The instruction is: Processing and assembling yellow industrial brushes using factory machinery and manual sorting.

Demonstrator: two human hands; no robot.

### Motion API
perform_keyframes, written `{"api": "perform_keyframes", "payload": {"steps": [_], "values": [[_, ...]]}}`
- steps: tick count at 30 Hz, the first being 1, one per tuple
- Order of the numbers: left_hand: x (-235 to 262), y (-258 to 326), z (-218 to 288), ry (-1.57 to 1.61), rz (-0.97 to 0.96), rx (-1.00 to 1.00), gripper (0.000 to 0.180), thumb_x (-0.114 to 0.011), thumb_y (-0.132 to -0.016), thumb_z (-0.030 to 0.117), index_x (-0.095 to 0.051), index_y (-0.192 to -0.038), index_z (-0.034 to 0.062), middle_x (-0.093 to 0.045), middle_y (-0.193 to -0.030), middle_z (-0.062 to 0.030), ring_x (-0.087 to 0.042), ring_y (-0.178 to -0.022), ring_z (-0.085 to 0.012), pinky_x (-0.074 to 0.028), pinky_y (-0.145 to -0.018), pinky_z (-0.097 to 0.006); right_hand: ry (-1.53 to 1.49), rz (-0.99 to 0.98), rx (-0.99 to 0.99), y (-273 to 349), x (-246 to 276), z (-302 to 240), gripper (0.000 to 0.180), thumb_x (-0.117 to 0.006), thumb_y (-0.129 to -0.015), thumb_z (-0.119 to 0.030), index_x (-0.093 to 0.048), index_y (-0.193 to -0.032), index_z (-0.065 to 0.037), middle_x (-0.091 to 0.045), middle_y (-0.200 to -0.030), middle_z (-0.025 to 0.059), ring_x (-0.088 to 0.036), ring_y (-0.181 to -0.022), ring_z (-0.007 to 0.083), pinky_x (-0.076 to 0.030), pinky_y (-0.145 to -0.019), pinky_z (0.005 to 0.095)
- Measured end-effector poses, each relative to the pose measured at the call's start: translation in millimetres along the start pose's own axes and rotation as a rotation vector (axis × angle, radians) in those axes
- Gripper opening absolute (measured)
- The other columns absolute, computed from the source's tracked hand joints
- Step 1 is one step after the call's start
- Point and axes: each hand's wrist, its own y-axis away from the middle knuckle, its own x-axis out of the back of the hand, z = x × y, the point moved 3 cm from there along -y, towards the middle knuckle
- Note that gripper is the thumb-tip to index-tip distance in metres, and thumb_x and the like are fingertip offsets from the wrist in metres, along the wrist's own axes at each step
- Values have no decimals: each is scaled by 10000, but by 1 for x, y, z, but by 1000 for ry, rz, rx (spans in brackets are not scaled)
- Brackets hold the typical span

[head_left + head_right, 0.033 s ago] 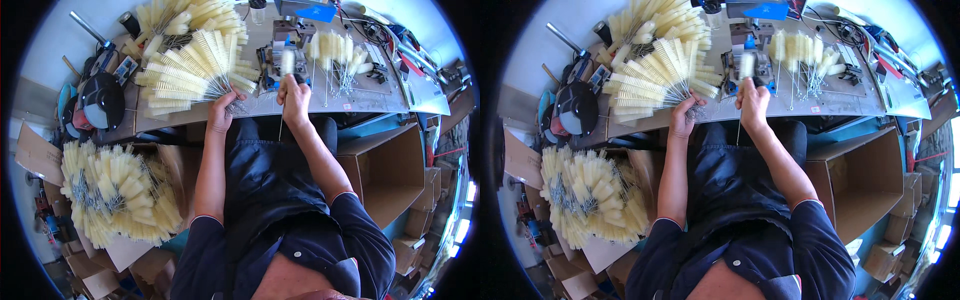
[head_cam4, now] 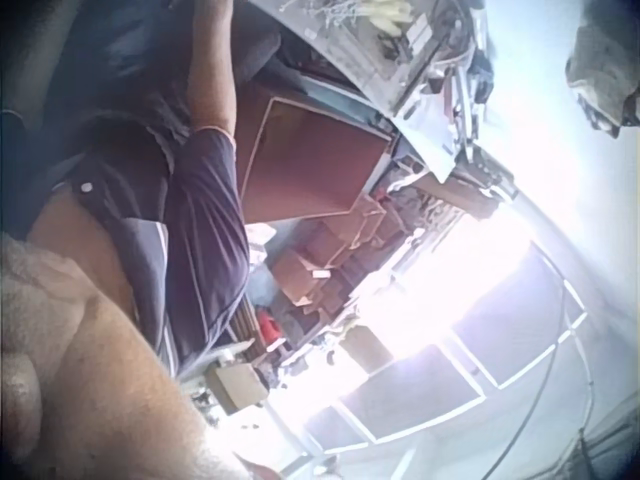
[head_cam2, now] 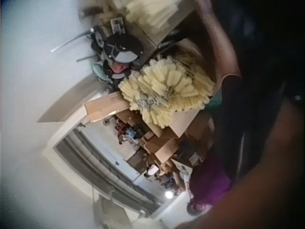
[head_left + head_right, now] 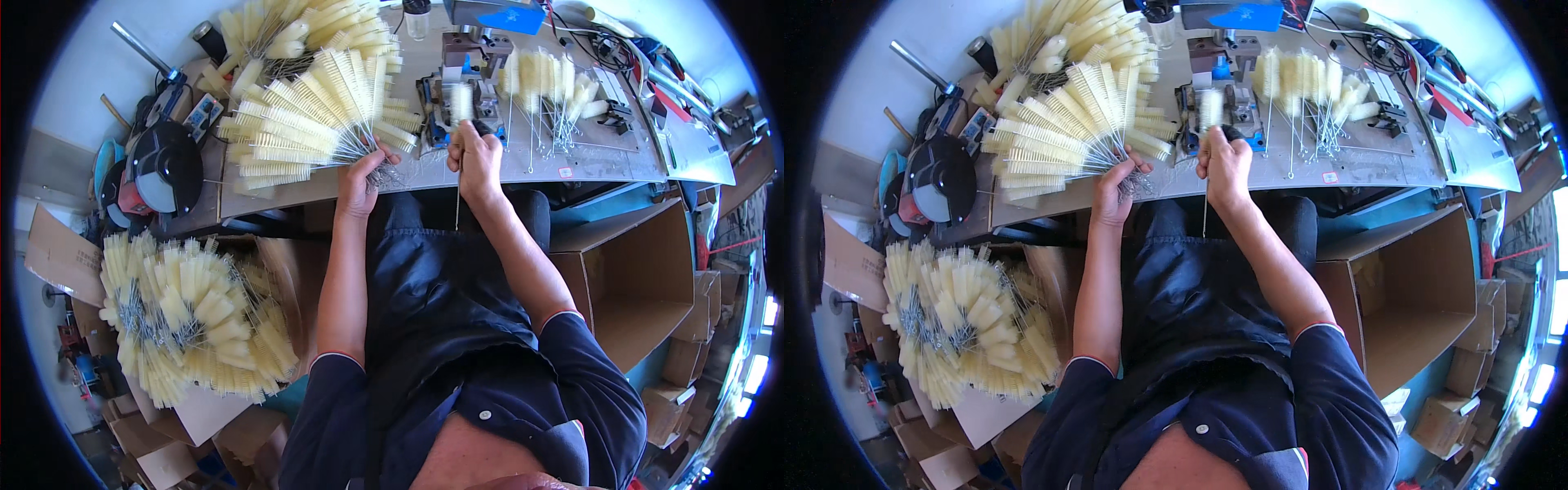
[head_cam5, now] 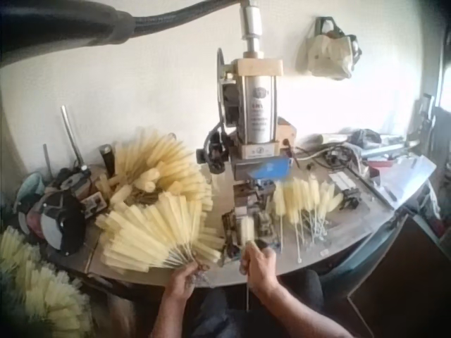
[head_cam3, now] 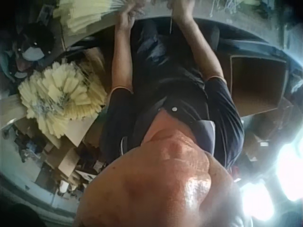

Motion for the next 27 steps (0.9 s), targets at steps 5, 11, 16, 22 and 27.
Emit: {"api": "perform_keyframes", "payload": {"steps": [5, 11, 16, 22, 27], "values": [[-5, -1, 1, -84, 13, -56, 262, -639, -853, 14, -570, -1106, 15, -668, -871, -101, -682, -819, -240, -556, -838, -404, -11, -17, -168, -19, -1, 1, 253, -616, -977, -192, -565, -846, 18, -565, -769, 76, -481, -539, 119, -340, -418, 275], [-4, -5, -1, -135, 36, -32, 271, -641, -855, 9, -580, -1119, 10, -667, -896, -96, -673, -825, -227, -554, -887, -438, -121, -67, -347, -37, 2, -9, 388, -533, -1032, -316, -509, -1128, 59, -652, -911, 177, -598, -618, 207, -486, -480, 332], [-14, -4, 1, -178, 3, -77, 213, -657, -836, -24, -597, -1039, -3, -669, -865, -99, -675, -805, -228, -569, -841, -402, -442, -327, -525, -44, -8, -20, 777, -359, -1022, -620, -239, -1461, 10, -600, -1212, 330, -698, -844, 362, -617, -654, 470], [-16, -4, 2, -141, -6, -99, 242, -677, -822, -30, -592, -1047, -3, -671, -862, -104, -674, -796, -231, -569, -834, -406, -537, -341, -587, -58, -30, -26, 815, -465, -993, -589, -165, -1499, -26, -571, -1223, 351, -687, -907, 405, -611, -710, 542], [-12, -5, -1, -114, -6, -85, 303, -682, -813, -40, -568, -1087, 19, -668, -866, -113, -672, -794, -241, -559, -865, -453, -851, -250, -584, -63, -43, -30, 677, -478, -1022, -467, -325, -1370, 93, -591, -1195, 329, -675, -960, 396, -606, -816, 518]]}}
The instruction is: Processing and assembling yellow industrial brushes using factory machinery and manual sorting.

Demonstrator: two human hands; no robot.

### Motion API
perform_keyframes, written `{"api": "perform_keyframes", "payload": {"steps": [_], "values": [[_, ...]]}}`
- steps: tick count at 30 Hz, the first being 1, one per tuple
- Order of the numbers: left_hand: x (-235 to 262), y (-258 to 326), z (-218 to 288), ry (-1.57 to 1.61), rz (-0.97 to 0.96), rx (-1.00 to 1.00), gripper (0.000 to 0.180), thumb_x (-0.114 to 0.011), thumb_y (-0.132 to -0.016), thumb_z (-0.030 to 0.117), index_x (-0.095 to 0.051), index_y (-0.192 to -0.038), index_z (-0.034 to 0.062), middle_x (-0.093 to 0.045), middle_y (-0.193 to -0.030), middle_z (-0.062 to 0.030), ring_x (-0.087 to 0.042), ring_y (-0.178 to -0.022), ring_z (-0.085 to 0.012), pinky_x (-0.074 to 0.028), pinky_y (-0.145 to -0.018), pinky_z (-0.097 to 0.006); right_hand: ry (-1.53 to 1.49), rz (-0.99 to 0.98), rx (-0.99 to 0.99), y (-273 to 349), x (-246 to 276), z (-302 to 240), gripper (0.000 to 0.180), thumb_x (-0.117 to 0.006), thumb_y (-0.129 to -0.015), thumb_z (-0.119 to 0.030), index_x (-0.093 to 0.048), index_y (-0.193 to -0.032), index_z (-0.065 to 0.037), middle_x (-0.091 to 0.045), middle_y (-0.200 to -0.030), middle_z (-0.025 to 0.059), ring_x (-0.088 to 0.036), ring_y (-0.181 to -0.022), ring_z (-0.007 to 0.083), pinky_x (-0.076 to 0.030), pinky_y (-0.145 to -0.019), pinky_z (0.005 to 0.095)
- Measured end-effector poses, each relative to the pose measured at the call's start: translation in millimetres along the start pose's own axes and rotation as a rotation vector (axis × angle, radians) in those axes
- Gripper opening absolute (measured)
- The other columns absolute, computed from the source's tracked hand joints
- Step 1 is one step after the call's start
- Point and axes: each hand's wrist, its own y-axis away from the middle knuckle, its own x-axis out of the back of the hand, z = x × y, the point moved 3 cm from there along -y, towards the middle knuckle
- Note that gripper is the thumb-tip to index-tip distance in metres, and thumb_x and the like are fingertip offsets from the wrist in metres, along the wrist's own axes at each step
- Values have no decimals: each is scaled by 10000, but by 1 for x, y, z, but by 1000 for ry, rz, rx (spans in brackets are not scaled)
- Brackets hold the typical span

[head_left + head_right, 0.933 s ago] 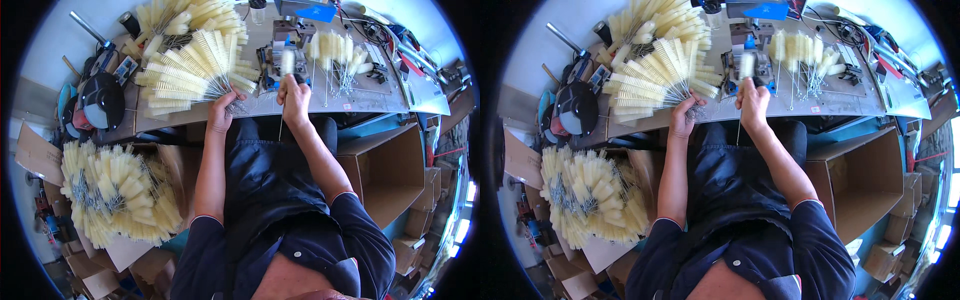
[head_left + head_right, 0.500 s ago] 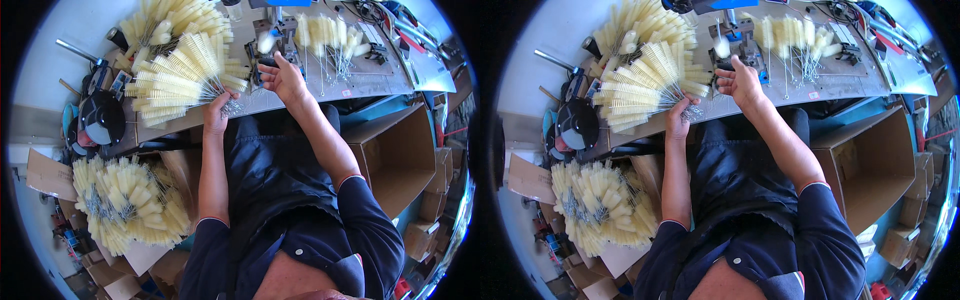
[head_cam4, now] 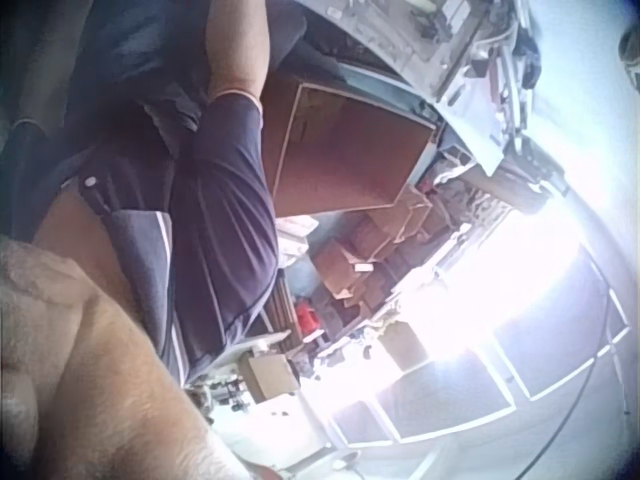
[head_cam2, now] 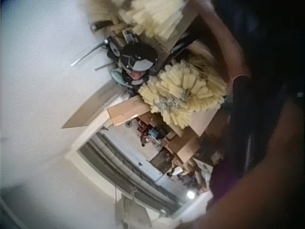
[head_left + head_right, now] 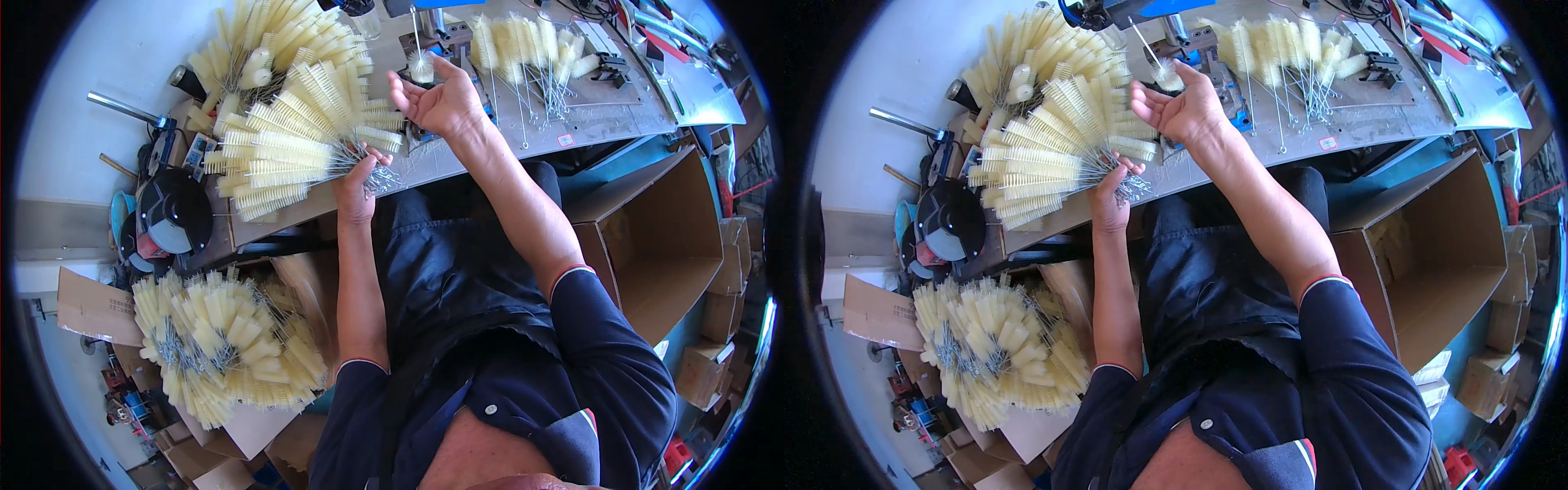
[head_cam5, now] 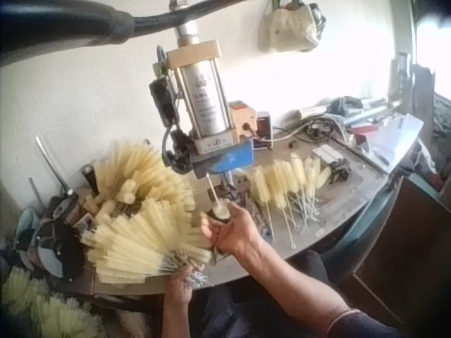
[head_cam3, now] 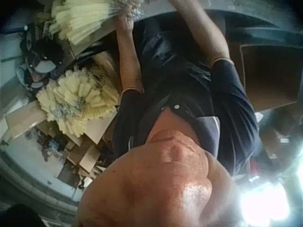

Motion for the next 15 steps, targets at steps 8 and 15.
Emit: {"api": "perform_keyframes", "payload": {"steps": [8, 15], "values": [[3, 0, -2, -26, -6, -2, 303, -666, -818, -41, -557, -1092, 28, -665, -870, -113, -670, -786, -242, -558, -884, -470, -136, 107, 124, -6, -11, 2, 334, -409, -1078, -208, -424, -1244, 82, -615, -1186, 230, -678, -1060, 335, -611, -882, 468], [11, -1, -7, -55, -8, 21, 320, -685, -844, 33, -586, -1146, 68, -663, -895, -83, -659, -830, -232, -516, -966, -504, 359, 111, 81, 4, 7, 34, 210, -521, -1023, -185, -611, -1074, -2, -600, -753, 95, -628, -655, 276, -611, -703, 495]]}}
